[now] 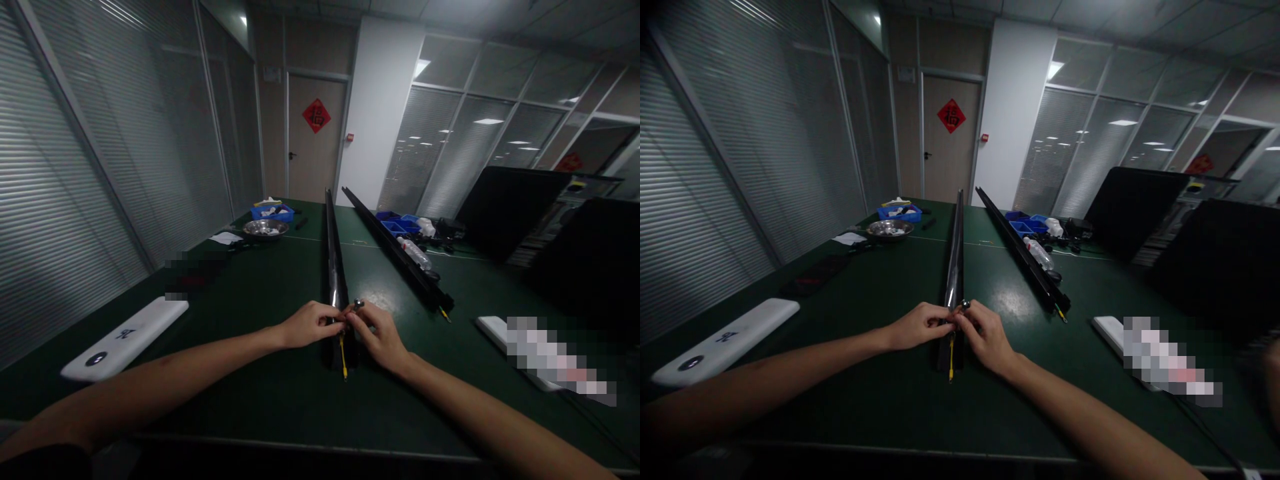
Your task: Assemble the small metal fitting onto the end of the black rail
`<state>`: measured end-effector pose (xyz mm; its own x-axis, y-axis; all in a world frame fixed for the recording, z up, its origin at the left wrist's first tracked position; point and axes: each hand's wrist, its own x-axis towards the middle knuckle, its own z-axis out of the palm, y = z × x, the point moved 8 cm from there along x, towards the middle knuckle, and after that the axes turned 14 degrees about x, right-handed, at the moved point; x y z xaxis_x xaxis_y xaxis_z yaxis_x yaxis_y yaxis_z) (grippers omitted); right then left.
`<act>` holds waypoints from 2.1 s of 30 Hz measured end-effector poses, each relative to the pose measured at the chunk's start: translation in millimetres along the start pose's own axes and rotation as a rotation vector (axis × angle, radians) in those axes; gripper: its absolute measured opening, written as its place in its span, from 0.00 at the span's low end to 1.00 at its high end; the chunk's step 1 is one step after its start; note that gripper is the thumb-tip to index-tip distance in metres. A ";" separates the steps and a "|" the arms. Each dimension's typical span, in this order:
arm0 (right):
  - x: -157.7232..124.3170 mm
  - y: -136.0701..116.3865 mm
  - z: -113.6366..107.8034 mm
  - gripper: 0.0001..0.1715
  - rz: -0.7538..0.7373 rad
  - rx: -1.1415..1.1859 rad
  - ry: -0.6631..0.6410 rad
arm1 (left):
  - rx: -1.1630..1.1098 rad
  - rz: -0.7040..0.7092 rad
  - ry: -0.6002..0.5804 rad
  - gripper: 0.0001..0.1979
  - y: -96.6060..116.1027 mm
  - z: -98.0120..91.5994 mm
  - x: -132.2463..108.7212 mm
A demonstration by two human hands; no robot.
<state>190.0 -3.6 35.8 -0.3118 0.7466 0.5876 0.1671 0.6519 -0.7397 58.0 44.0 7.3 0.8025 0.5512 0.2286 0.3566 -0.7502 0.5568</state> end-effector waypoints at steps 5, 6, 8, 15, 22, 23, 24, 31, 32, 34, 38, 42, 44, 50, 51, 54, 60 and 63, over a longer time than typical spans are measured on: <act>-1.5 2.9 2.8 0.15 -0.016 0.019 -0.016 | 0.007 0.041 0.014 0.15 6.7 -2.8 0.6; -1.4 3.3 3.1 0.15 -0.018 0.024 -0.018 | 0.007 0.039 0.013 0.15 7.0 -3.1 0.6; -0.1 5.1 3.5 0.15 -0.006 0.029 -0.024 | 0.016 0.027 0.013 0.14 6.6 -3.3 0.6; 10.6 14.2 6.4 0.18 0.004 0.084 -0.085 | 0.045 0.006 0.028 0.14 2.4 -2.8 1.8; 15.9 24.3 6.4 0.21 -0.006 0.127 -0.152 | 0.079 0.027 0.027 0.13 7.2 -4.4 0.9; 17.2 24.8 6.6 0.21 -0.017 0.126 -0.162 | 0.088 0.030 0.028 0.14 7.9 -4.5 0.5; 18.6 25.4 6.8 0.22 -0.028 0.125 -0.170 | 0.096 0.033 0.031 0.14 8.2 -4.5 0.2; 20.6 23.3 6.7 0.20 -0.056 0.127 -0.174 | 0.083 0.011 0.020 0.16 6.4 -3.4 -0.6; 19.8 22.6 5.8 0.19 -0.056 0.124 -0.161 | 0.076 0.005 0.019 0.16 6.6 -3.8 -0.7; 18.6 21.9 3.9 0.18 -0.052 0.127 -0.131 | 0.063 -0.007 0.017 0.16 6.6 -4.5 -0.9; 18.4 22.9 5.4 0.18 -0.044 0.108 -0.135 | 0.056 0.008 0.009 0.15 6.8 -4.0 -1.4; 19.8 23.5 7.5 0.20 -0.051 0.095 -0.151 | 0.073 0.028 0.006 0.14 5.8 -3.0 -1.9; 20.5 24.6 8.9 0.20 -0.043 0.104 -0.169 | 0.080 0.025 0.007 0.15 5.5 -3.1 -2.1; 20.7 22.5 9.9 0.18 -0.067 0.135 -0.207 | 0.092 0.020 -0.007 0.15 5.2 -1.8 -2.3; 20.2 21.7 9.8 0.18 -0.072 0.131 -0.207 | 0.093 0.021 -0.007 0.15 4.9 -1.8 -2.3; 18.9 19.5 7.4 0.19 -0.084 0.094 -0.161 | 0.097 0.016 -0.009 0.15 3.9 -1.7 -2.4; 16.8 18.3 5.9 0.22 -0.106 -0.013 -0.097 | 0.089 0.028 0.004 0.13 8.4 -3.8 -2.3; 16.0 15.5 4.5 0.22 -0.124 -0.030 -0.085 | 0.095 0.032 0.003 0.13 10.1 -4.8 -2.1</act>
<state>183.4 17.8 32.2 -0.4100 0.6467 0.6431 0.1500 0.7434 -0.6519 57.7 37.0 16.3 0.8131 0.5269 0.2475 0.3742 -0.7988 0.4710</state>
